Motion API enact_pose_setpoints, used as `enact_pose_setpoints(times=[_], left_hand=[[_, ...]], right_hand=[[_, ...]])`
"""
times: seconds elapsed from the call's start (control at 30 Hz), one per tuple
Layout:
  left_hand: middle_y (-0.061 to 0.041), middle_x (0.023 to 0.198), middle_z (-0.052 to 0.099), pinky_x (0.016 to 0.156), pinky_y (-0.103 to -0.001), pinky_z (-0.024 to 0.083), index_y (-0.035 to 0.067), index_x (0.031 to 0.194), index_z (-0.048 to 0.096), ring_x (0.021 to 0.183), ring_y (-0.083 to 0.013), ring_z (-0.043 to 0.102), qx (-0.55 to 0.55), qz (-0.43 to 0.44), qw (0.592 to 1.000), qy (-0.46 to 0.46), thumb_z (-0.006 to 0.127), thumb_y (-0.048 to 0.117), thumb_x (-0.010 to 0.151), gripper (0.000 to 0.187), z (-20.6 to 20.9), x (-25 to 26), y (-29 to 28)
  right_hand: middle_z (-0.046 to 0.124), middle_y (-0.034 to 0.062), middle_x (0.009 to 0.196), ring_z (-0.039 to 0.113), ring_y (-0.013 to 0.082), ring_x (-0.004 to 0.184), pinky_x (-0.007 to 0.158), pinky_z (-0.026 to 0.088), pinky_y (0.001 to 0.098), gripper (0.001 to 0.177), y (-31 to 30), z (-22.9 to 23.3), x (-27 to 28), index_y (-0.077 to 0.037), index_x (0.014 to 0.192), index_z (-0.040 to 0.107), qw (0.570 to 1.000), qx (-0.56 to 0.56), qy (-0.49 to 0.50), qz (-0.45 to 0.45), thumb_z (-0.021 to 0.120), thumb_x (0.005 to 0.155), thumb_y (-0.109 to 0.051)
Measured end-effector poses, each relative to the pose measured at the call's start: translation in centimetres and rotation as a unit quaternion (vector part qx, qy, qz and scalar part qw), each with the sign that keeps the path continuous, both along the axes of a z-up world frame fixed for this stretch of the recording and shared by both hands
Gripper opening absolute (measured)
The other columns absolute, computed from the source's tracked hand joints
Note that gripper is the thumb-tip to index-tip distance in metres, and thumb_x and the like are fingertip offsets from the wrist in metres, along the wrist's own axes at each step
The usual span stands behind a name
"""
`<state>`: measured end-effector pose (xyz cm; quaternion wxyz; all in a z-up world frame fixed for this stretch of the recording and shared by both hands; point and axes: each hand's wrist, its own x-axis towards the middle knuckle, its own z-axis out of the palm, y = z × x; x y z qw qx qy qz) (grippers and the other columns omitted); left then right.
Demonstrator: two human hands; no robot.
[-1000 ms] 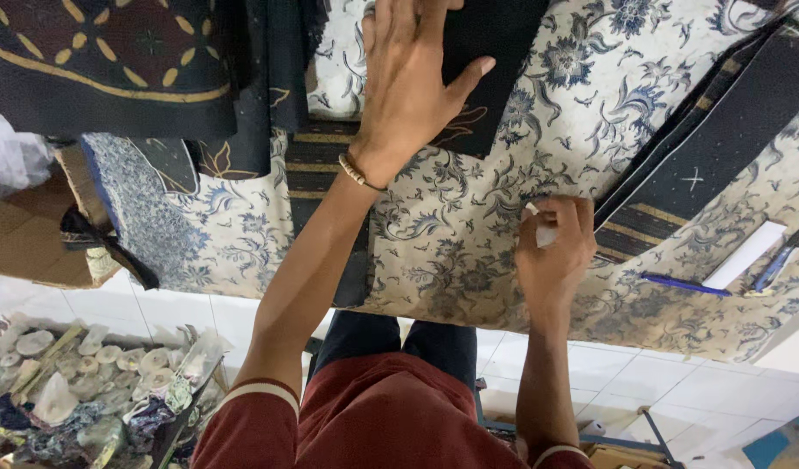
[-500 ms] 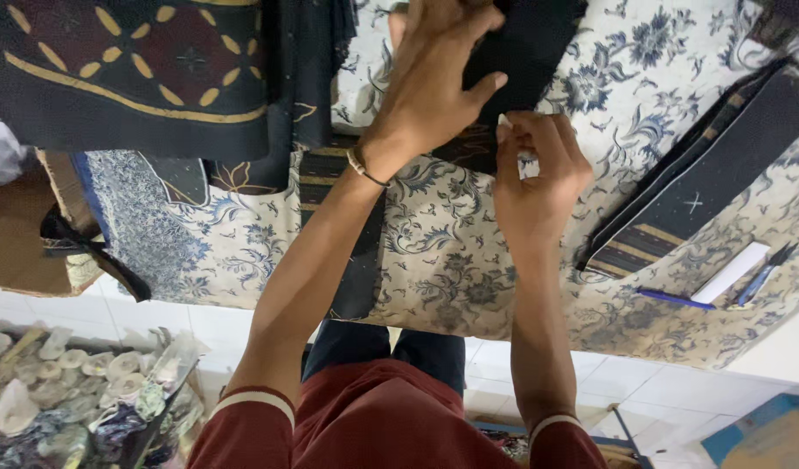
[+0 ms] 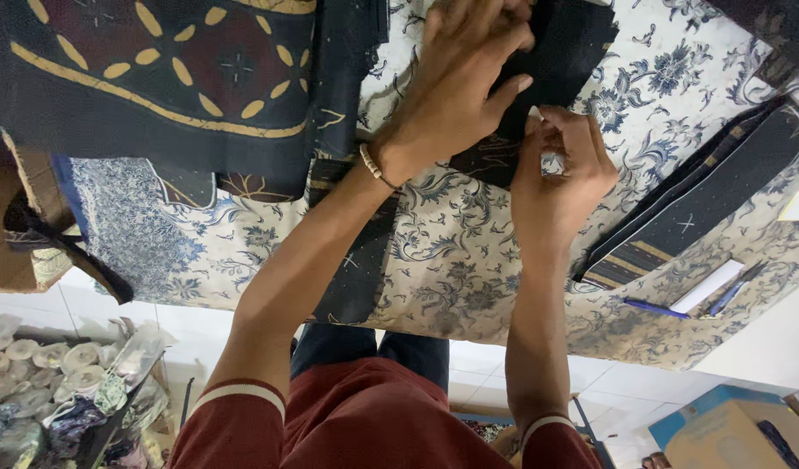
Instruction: The person folds several dark patterned fabric pieces on a floral-patterned table. They align edges, fold the items in half, and place them in a neat stack. The person handles each piece individually and arranges them on the table.
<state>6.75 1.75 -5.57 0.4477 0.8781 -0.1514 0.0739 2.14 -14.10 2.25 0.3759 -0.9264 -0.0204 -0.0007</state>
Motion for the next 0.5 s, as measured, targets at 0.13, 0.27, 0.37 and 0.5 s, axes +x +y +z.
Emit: enact_pose_setpoints(times=[0.13,0.27,0.37,0.5], left_hand=[[-0.005,0.127,0.054,0.096,-0.045,0.035,0.011,0.115,0.063,0.12,-0.0247,0.05,-0.01,-0.006,1.0,0.008,0.082,0.018,0.093,0.03,-0.1,0.1,0.2],[-0.005,0.127,0.053,0.098,-0.045,0.035,0.01,0.113,0.062,0.122,-0.0251,0.049,0.003,-0.003,1.0,-0.007,0.082,0.018,0.092,0.03,0.2,0.4,0.1],[-0.006,0.126,0.053,0.097,-0.044,0.035,0.01,0.109,0.062,0.123,-0.0253,0.049,-0.002,-0.016,1.0,0.01,0.083,0.018,0.091,0.028,0.8,0.7,0.5],[-0.003,0.126,0.052,0.101,-0.044,0.035,0.011,0.108,0.064,0.127,-0.0229,0.047,-0.01,-0.021,0.999,0.034,0.083,0.018,0.093,0.026,1.1,0.7,0.6]], right_hand=[[0.071,0.0135,0.098,0.073,0.0193,0.081,0.07,0.058,0.0303,0.015,0.3,-0.5,0.3,0.003,0.11,0.071,0.998,-0.06,-0.019,0.02,0.071,0.099,0.013],[0.07,0.013,0.096,0.07,0.0197,0.074,0.064,0.055,0.0297,0.015,0.7,0.0,0.0,0.004,0.108,0.07,0.995,-0.092,-0.015,0.039,0.068,0.097,0.013],[0.069,0.0131,0.096,0.072,0.021,0.077,0.068,0.055,0.0326,0.016,1.0,0.7,-0.2,0.003,0.106,0.069,0.998,-0.052,0.022,0.028,0.066,0.094,0.014],[0.069,0.0142,0.1,0.073,0.0222,0.081,0.068,0.056,0.033,0.015,1.0,0.6,-0.1,0.004,0.11,0.07,0.997,-0.069,-0.012,0.04,0.067,0.098,0.013]])
